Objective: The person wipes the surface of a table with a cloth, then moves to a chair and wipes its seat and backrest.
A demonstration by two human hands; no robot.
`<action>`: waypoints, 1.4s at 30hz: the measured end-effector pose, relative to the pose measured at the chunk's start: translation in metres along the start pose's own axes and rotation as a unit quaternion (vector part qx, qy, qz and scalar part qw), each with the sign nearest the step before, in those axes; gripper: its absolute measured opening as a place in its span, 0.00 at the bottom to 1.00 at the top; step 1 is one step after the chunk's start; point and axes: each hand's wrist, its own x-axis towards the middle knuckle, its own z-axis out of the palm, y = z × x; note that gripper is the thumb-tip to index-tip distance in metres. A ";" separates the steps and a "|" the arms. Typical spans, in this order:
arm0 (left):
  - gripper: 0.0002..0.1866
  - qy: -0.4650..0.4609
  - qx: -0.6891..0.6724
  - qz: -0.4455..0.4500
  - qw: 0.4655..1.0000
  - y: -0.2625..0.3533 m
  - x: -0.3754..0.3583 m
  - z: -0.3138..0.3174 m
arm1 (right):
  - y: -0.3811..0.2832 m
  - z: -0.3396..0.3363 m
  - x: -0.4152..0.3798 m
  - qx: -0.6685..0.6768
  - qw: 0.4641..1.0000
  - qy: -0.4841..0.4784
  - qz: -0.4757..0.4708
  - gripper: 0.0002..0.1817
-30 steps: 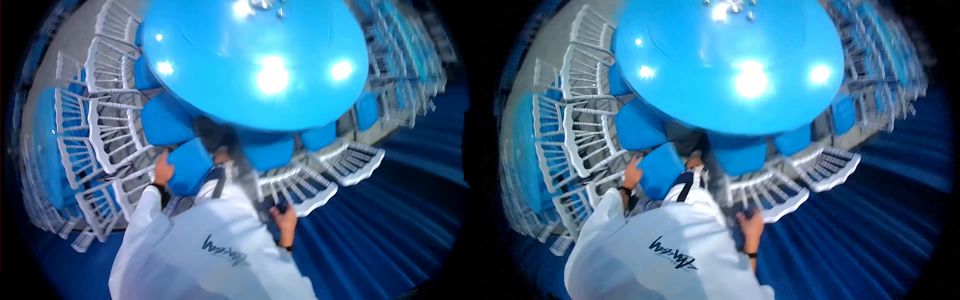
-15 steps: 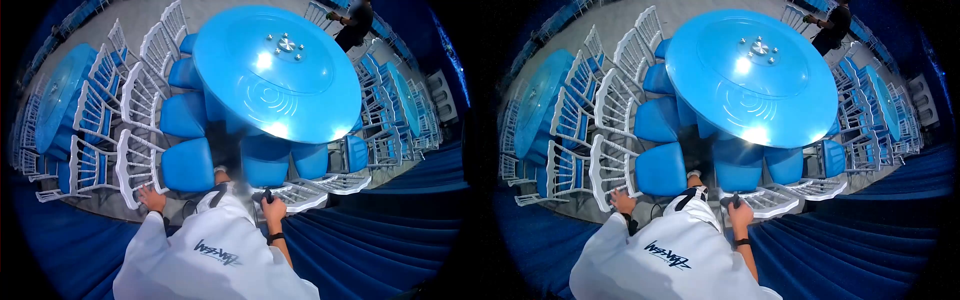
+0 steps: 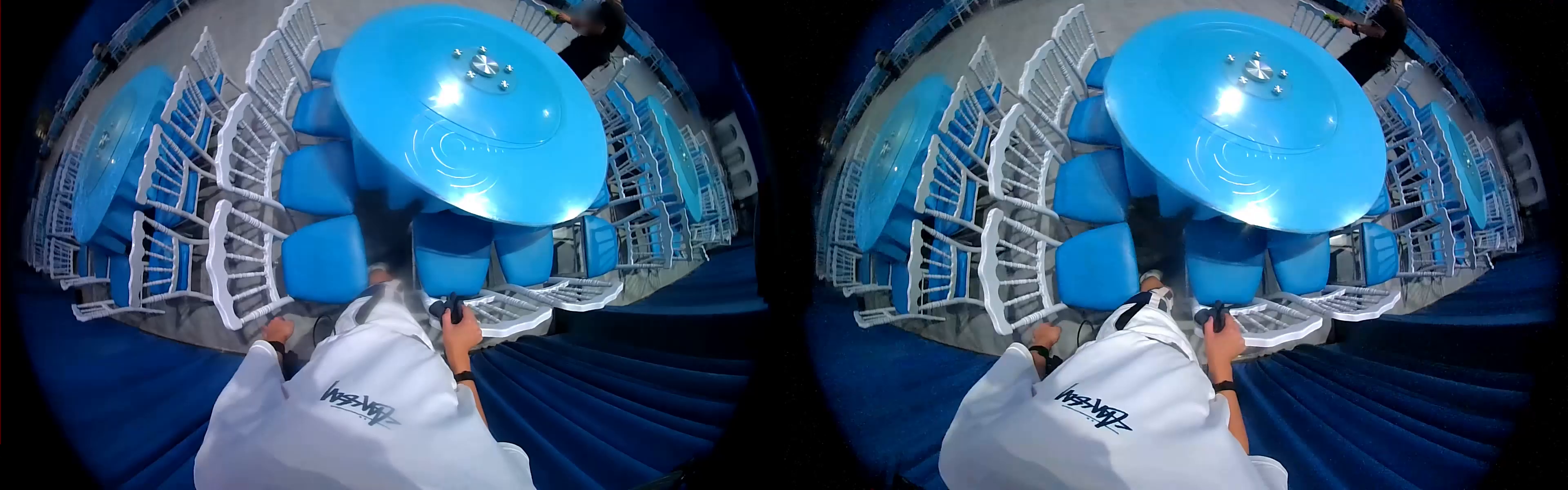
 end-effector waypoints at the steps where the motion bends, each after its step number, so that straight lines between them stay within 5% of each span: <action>1: 0.30 0.033 0.050 0.028 0.998 0.014 -0.004 -0.002 | -0.002 -0.001 0.002 -0.008 1.000 -0.006 0.006 0.24; 4: 0.29 0.094 0.184 0.141 0.968 0.051 -0.015 -0.027 | -0.009 -0.007 0.009 -0.029 0.998 -0.040 0.033 0.25; 7: 0.29 0.063 0.085 0.139 0.985 0.106 0.006 -0.064 | -0.020 -0.016 0.018 -0.017 0.994 -0.083 0.073 0.27; 9: 0.27 0.112 0.022 0.219 0.969 0.137 0.041 -0.072 | -0.025 -0.020 0.027 -0.028 0.986 -0.119 0.113 0.29; 12: 0.25 0.074 0.022 0.342 0.936 0.233 0.035 -0.113 | -0.014 -0.011 0.047 0.172 0.967 -0.114 0.151 0.28; 16: 0.27 -0.046 0.004 0.488 0.872 0.377 -0.009 -0.140 | -0.041 -0.007 0.078 0.256 0.950 -0.077 0.158 0.18; 18: 0.29 -0.091 0.034 0.582 0.808 0.442 -0.026 -0.138 | -0.067 -0.014 0.098 0.239 0.963 -0.053 0.114 0.17; 19: 0.31 -0.102 0.062 0.632 0.766 0.474 -0.038 -0.138 | -0.090 -0.038 0.116 0.296 0.924 -0.140 0.198 0.16; 23: 0.38 -0.211 0.122 0.824 0.512 0.593 -0.112 -0.133 | -0.114 -0.049 0.128 0.488 0.840 -0.095 0.215 0.16; 24: 0.32 -0.230 0.112 0.860 0.441 0.616 -0.133 -0.130 | -0.116 -0.057 0.127 0.526 0.813 -0.095 0.233 0.17; 27: 0.18 -0.340 0.286 0.829 0.339 0.655 -0.152 -0.094 | -0.130 -0.083 0.140 0.493 0.831 -0.029 0.257 0.16; 28: 0.06 -0.333 0.257 0.855 0.303 0.662 -0.165 -0.088 | -0.129 -0.085 0.140 0.463 0.845 -0.013 0.268 0.15; 31: 0.04 -0.318 0.270 0.883 0.213 0.674 -0.193 -0.076 | -0.130 -0.091 0.141 0.364 0.888 0.060 0.274 0.16; 33: 0.06 -0.316 0.306 0.872 0.215 0.676 -0.214 -0.082 | -0.133 -0.104 0.143 0.246 0.946 0.096 0.186 0.35; 35: 0.07 -0.330 0.289 0.852 0.287 0.669 -0.233 -0.092 | -0.142 -0.111 0.142 0.186 0.947 0.074 0.252 0.40; 38: 0.08 -0.325 0.217 0.849 0.356 0.647 -0.215 -0.080 | -0.133 -0.098 0.131 0.194 0.939 0.095 0.267 0.40; 42: 0.10 -0.285 0.307 0.799 0.432 0.626 -0.197 -0.096 | -0.115 -0.081 0.113 0.245 0.942 0.067 0.221 0.33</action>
